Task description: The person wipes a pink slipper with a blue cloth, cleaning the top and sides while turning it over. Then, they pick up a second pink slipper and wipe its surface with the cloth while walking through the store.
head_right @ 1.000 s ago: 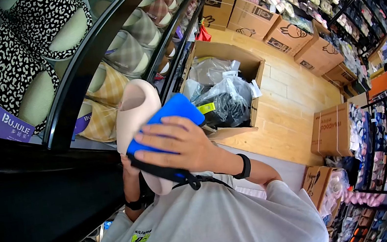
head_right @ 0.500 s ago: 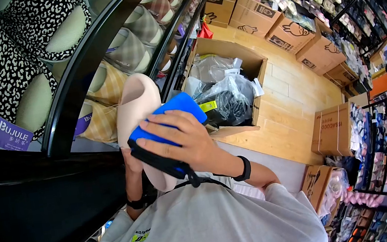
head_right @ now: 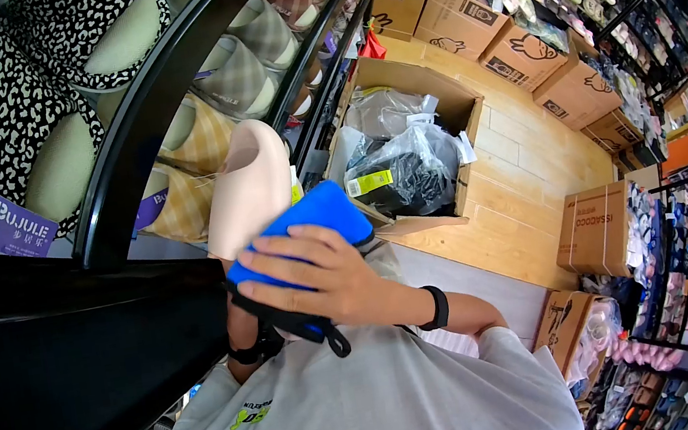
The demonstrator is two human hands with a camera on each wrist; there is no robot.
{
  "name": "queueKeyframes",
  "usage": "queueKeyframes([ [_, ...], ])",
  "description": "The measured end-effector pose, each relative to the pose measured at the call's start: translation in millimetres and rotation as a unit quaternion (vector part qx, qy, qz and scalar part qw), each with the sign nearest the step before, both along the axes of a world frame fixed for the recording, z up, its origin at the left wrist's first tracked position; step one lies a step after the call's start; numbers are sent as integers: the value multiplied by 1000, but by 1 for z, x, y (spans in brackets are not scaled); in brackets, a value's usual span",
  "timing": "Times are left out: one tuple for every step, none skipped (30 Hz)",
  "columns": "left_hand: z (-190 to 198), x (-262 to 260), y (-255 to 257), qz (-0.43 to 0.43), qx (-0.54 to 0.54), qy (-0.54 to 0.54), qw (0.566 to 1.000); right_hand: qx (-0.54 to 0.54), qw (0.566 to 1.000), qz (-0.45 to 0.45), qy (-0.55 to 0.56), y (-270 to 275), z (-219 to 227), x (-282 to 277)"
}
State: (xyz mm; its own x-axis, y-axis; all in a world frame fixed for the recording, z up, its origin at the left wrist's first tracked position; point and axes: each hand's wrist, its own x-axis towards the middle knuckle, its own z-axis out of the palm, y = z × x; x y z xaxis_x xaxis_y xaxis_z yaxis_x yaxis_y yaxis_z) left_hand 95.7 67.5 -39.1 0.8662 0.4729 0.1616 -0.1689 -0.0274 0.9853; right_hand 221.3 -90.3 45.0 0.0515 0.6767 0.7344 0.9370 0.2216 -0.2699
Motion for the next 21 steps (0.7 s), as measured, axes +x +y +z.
queueKeyframes([
  [-1,-3,0,1,2,4,1000,-5,1000,7,2,-1,-1,-7],
  [-1,-3,0,1,2,3,1000,-1,1000,12,-14,1,-2,-6],
  [0,-2,1,1,2,-1,1000,3,999,17,-32,2,-2,-3],
  [2,1,1,3,0,-10,1000,-7,1000,9,-20,2,2,3],
  [4,6,2,4,-2,-20,1000,-18,1000,2,-7,2,7,12],
  [5,10,3,5,-5,-28,1000,-20,1000,-15,3,3,8,23],
  [7,13,4,4,-4,-31,1000,-16,999,-41,32,3,14,28],
  [8,13,3,5,-4,-33,999,-2,998,-60,35,6,11,29],
  [8,13,3,5,-5,-35,999,11,996,-78,38,9,8,29],
  [7,12,3,6,-4,-32,999,11,997,-67,30,9,6,25],
  [6,10,3,6,-4,-25,1000,10,998,-56,24,8,4,18],
  [3,5,4,7,-4,-16,1000,13,1000,-27,9,9,-1,12],
  [0,1,2,5,-3,-3,1000,1,1000,15,6,7,-1,4],
  [-5,-5,1,4,-1,11,1000,-6,999,41,-19,4,-3,0],
  [-7,-10,0,3,0,24,1000,-13,997,66,-44,4,-6,-3],
  [-9,-14,-1,0,2,33,999,-3,995,77,-65,6,-6,-3],
  [-11,-16,-1,-3,2,38,999,-3,995,74,-65,5,-6,3],
  [-13,-16,-1,-5,1,41,999,-15,995,71,-70,5,-3,12],
  [-12,-16,0,-5,0,44,999,-27,994,68,-75,3,-1,19],
  [-9,-14,0,-2,0,45,999,-17,999,11,-47,3,-1,21],
  [-10,-15,0,-2,1,53,999,-11,1000,-19,11,3,7,22],
])
